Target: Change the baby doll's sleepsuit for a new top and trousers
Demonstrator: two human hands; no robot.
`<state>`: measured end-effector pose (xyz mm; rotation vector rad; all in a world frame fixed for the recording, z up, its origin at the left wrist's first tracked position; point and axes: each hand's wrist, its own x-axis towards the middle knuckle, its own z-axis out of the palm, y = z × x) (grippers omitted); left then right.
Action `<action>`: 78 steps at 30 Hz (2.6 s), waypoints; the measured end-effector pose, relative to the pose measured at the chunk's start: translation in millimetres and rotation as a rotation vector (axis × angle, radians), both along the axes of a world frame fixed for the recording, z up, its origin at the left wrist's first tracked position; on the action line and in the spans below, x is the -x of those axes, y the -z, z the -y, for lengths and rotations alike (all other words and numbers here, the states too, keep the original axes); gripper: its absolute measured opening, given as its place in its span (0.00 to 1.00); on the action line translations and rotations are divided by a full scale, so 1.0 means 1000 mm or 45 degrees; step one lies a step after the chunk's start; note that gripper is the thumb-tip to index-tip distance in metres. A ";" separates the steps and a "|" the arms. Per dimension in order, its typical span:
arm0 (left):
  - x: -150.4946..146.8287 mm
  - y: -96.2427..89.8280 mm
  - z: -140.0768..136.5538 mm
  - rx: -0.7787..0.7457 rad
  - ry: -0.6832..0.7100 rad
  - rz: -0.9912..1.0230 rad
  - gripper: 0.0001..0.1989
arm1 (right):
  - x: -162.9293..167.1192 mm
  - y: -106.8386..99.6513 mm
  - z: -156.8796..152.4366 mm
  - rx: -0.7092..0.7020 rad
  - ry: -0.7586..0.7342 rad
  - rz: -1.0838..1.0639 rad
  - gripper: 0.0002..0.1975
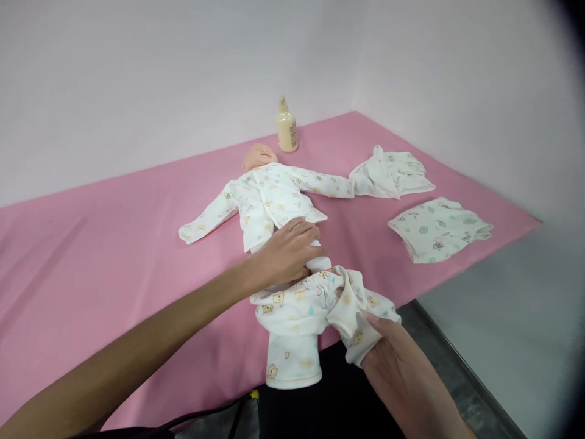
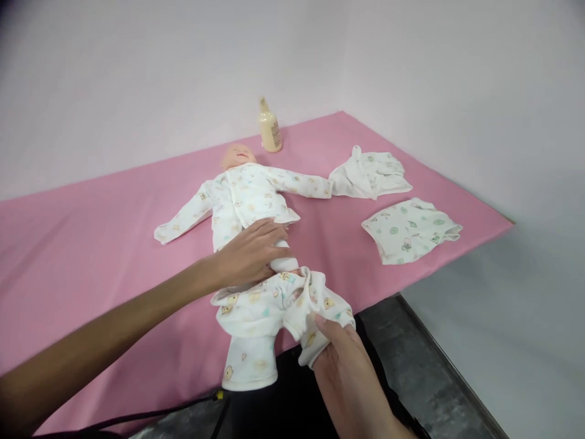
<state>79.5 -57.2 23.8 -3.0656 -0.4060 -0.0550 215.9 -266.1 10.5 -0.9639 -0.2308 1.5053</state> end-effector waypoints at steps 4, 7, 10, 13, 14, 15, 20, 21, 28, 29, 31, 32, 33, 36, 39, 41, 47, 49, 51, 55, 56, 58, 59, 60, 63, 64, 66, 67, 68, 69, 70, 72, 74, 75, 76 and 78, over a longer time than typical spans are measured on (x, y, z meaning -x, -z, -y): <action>-0.003 0.005 0.003 0.041 -0.043 0.053 0.18 | 0.005 0.000 -0.004 0.009 0.026 -0.187 0.24; 0.001 0.007 0.010 0.087 -0.050 0.105 0.23 | 0.009 0.001 -0.010 0.003 0.045 -0.215 0.26; 0.009 0.000 0.025 0.180 -0.103 0.161 0.28 | 0.010 0.004 -0.015 0.002 0.034 -0.275 0.27; 0.017 -0.018 0.044 0.363 -0.287 0.192 0.20 | 0.009 0.005 -0.018 -0.002 -0.005 -0.354 0.27; 0.019 -0.024 0.050 0.463 -0.372 0.194 0.16 | 0.008 0.004 -0.019 -0.013 -0.015 -0.374 0.27; 0.020 -0.031 0.055 0.587 -0.465 0.189 0.14 | 0.007 0.003 -0.020 -0.030 -0.022 -0.386 0.26; 0.016 -0.046 0.067 1.053 -0.707 0.042 0.26 | 0.002 0.001 -0.026 -0.077 -0.045 -0.347 0.21; 0.015 -0.045 0.068 1.068 -0.707 0.029 0.28 | 0.001 0.003 -0.027 -0.061 -0.044 -0.313 0.19; 0.012 -0.047 0.070 1.167 -0.784 0.002 0.25 | -0.002 0.025 -0.033 -0.038 -0.011 -0.183 0.08; 0.012 -0.049 0.070 1.184 -0.794 -0.012 0.23 | -0.002 0.027 -0.035 -0.068 -0.019 -0.199 0.06; 0.012 -0.052 0.068 1.210 -0.798 -0.009 0.19 | -0.001 0.031 -0.039 -0.133 -0.022 -0.255 0.04; 0.012 -0.053 0.067 1.218 -0.797 0.013 0.17 | 0.000 0.032 -0.041 -0.156 -0.013 -0.286 0.05; 0.012 -0.054 0.064 1.221 -0.795 0.048 0.16 | 0.001 0.032 -0.043 -0.170 0.000 -0.310 0.06; 0.015 -0.054 0.053 1.185 -0.802 0.159 0.13 | 0.005 0.031 -0.046 -0.161 0.011 -0.304 0.13; 0.021 -0.051 0.037 1.101 -0.793 0.193 0.12 | 0.008 0.027 -0.047 -0.172 0.000 -0.274 0.19; 0.025 -0.048 0.026 1.002 -0.771 0.230 0.11 | 0.009 0.026 -0.047 -0.176 0.010 -0.272 0.21; 0.028 -0.038 -0.002 0.745 -0.803 0.323 0.11 | 0.013 0.028 -0.036 -0.027 0.018 -0.271 0.25; 0.025 -0.036 -0.006 0.695 -0.801 0.328 0.11 | 0.014 0.027 -0.026 0.033 0.004 -0.298 0.27; 0.022 -0.035 -0.009 0.675 -0.781 0.327 0.11 | 0.014 0.022 -0.014 0.059 -0.017 -0.335 0.28; 0.018 -0.035 -0.009 0.692 -0.791 0.330 0.12 | 0.006 0.008 0.006 0.062 -0.035 -0.370 0.25; 0.018 -0.036 -0.008 0.714 -0.804 0.337 0.13 | 0.004 0.005 0.009 0.059 -0.018 -0.362 0.24; 0.017 -0.037 -0.007 0.783 -0.819 0.351 0.13 | 0.001 0.000 0.013 0.050 0.026 -0.337 0.23; 0.017 -0.039 -0.006 0.827 -0.819 0.353 0.13 | 0.000 -0.002 0.013 0.051 0.037 -0.330 0.22; 0.017 -0.040 -0.005 0.873 -0.818 0.347 0.12 | 0.000 -0.003 0.012 0.055 0.035 -0.331 0.22; 0.018 -0.048 -0.002 0.993 -0.821 0.233 0.13 | 0.006 -0.002 0.010 0.065 -0.002 -0.372 0.23; 0.018 -0.051 -0.001 1.014 -0.824 0.178 0.16 | 0.009 -0.002 0.009 0.062 -0.009 -0.387 0.24; 0.018 -0.055 0.002 1.028 -0.828 0.075 0.24 | 0.016 0.000 0.008 0.067 -0.017 -0.405 0.26; 0.018 -0.056 0.004 1.022 -0.832 0.031 0.28 | 0.019 0.000 0.009 0.077 -0.023 -0.408 0.26; 0.017 -0.057 0.006 1.010 -0.838 -0.009 0.31 | 0.021 0.001 0.009 0.094 -0.031 -0.408 0.27; 0.016 -0.056 0.009 0.987 -0.847 -0.047 0.33 | 0.023 0.002 0.010 0.117 -0.042 -0.403 0.27; 0.015 -0.055 0.011 0.955 -0.858 -0.083 0.34 | 0.024 0.004 0.011 0.141 -0.055 -0.395 0.27; 0.013 -0.051 0.016 0.878 -0.882 -0.138 0.33 | 0.024 0.007 0.012 0.181 -0.074 -0.374 0.26; 0.011 -0.046 0.020 0.807 -0.901 -0.136 0.29 | 0.024 0.012 0.014 0.200 -0.081 -0.364 0.23; 0.011 -0.044 0.022 0.781 -0.904 -0.117 0.28 | 0.023 0.015 0.014 0.194 -0.077 -0.363 0.21; 0.010 -0.042 0.023 0.764 -0.903 -0.097 0.27 | 0.023 0.018 0.014 0.184 -0.070 -0.360 0.20; 0.010 -0.039 0.025 0.752 -0.888 -0.057 0.24 | 0.024 0.022 0.013 0.163 -0.062 -0.343 0.18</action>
